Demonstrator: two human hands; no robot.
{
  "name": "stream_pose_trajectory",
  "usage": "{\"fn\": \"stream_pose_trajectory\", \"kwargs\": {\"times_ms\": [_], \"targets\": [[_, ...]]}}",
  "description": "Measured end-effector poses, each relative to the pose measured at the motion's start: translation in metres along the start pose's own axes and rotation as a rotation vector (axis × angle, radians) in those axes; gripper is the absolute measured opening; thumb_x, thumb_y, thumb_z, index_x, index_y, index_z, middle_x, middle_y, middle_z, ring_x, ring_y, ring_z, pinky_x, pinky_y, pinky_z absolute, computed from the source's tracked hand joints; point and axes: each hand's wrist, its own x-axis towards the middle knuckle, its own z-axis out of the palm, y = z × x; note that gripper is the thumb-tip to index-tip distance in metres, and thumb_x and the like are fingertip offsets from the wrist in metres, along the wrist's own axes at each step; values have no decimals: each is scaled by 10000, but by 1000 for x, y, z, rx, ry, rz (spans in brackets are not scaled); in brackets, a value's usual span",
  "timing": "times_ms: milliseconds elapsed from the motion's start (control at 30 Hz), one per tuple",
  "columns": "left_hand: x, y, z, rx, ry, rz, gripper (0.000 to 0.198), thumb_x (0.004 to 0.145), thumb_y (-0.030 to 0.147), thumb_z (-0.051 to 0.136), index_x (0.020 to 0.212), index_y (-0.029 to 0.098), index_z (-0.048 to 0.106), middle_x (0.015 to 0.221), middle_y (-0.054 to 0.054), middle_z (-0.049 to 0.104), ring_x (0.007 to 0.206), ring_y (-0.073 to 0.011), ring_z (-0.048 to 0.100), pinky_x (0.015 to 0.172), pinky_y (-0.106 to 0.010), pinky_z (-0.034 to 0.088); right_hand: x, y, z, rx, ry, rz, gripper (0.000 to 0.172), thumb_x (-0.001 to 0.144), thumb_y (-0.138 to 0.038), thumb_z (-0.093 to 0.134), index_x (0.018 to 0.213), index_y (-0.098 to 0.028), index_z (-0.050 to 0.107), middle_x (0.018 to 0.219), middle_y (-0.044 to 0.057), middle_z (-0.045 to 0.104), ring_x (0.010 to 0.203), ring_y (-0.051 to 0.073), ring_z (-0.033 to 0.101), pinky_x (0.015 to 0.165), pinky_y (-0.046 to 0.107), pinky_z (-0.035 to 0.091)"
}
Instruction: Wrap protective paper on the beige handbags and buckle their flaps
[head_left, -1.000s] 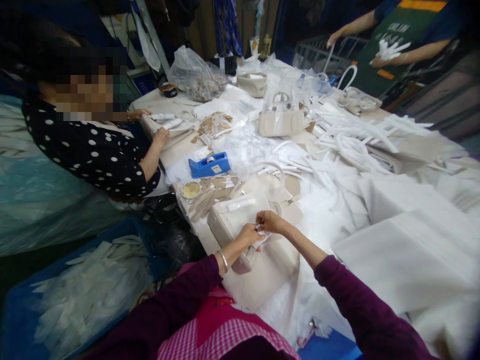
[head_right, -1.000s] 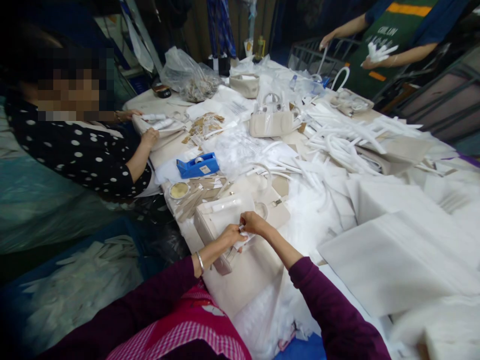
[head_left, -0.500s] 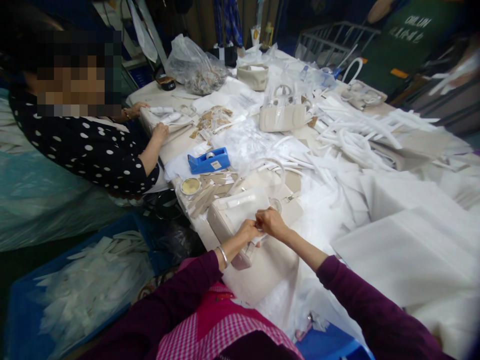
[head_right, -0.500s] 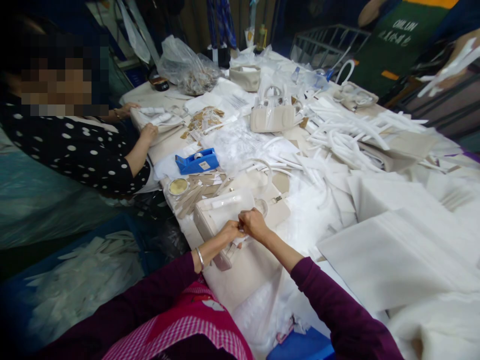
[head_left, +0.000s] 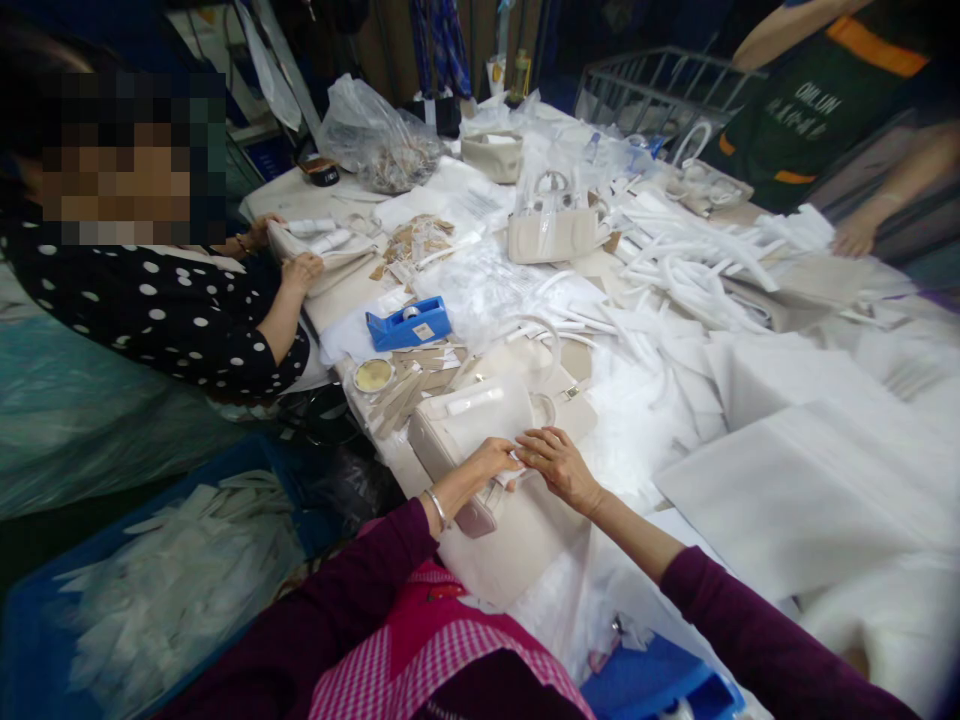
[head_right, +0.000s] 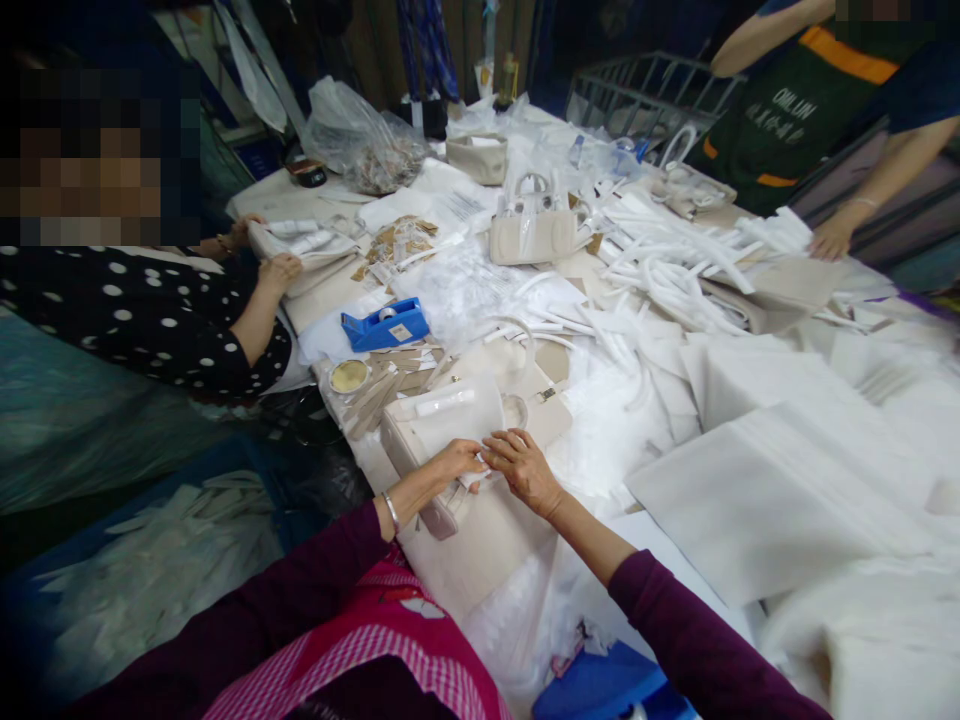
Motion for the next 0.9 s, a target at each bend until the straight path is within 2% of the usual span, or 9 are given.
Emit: {"fn": "stream_pose_trajectory", "kwargs": {"times_ms": [133,333,433,500,567,667,733,833,900], "targets": [[-6,8,-4,-19,-164,14,217,589,215,649,765,89,630,673,-34,600,526,-104,533,523,-243,444,-6,4,-1,-54,26,32,415,871,-132,485,1242,-301,565,1313,42,555,1247,246,411,1021,483,289],[-6,10,4,8,-39,15,161,610,200,622,722,86,600,648,-34,587,470,-102,514,466,-248,423,-1,-2,0,-80,94,79,350,863,-156,527,1169,-298,618,1328,51,540,1256,254,400,1026,497,289],[-3,8,6,78,-31,45,155,621,213,600,719,94,590,632,-33,597,417,-97,497,447,-253,418,-4,-17,-2,-34,194,225,364,833,-159,569,1161,-310,623,1345,60,522,1248,269,412,1015,511,308],[0,7,4,126,-26,42,169,632,241,603,722,99,585,632,-37,611,399,-93,492,449,-253,419,-20,-35,-5,60,389,430,393,830,-190,575,1210,-291,591,1316,82,540,1206,263,457,995,486,356],[2,7,3,166,-20,36,188,638,274,612,717,107,578,620,-35,613,399,-91,494,449,-241,405,-53,-60,-6,202,666,693,379,843,-256,556,1222,-259,580,1243,93,585,1116,243,532,957,443,415],[3,8,2,221,-41,68,204,620,303,622,684,116,573,544,-11,580,406,-92,492,445,-223,373,-134,-112,5,390,1110,1115,345,834,-356,539,1138,-215,621,1131,89,638,965,219,612,874,396,477],[3,9,4,240,-59,87,215,603,316,622,670,119,570,501,1,557,409,-96,489,443,-220,362,-192,-157,23,411,1336,1393,376,783,-396,570,1079,-177,646,1054,97,666,872,210,631,786,367,501],[6,11,8,236,-69,66,252,585,325,629,714,119,565,533,-6,587,409,-100,490,438,-227,366,-253,-225,55,405,1459,1761,421,656,-416,629,952,-122,685,882,109,697,695,186,615,616,310,485],[9,11,11,225,-60,51,276,577,311,638,759,124,548,572,-12,612,401,-102,493,434,-233,375,-269,-256,74,457,1449,1908,420,591,-418,641,870,-109,694,780,105,699,596,165,583,522,278,441]]}}
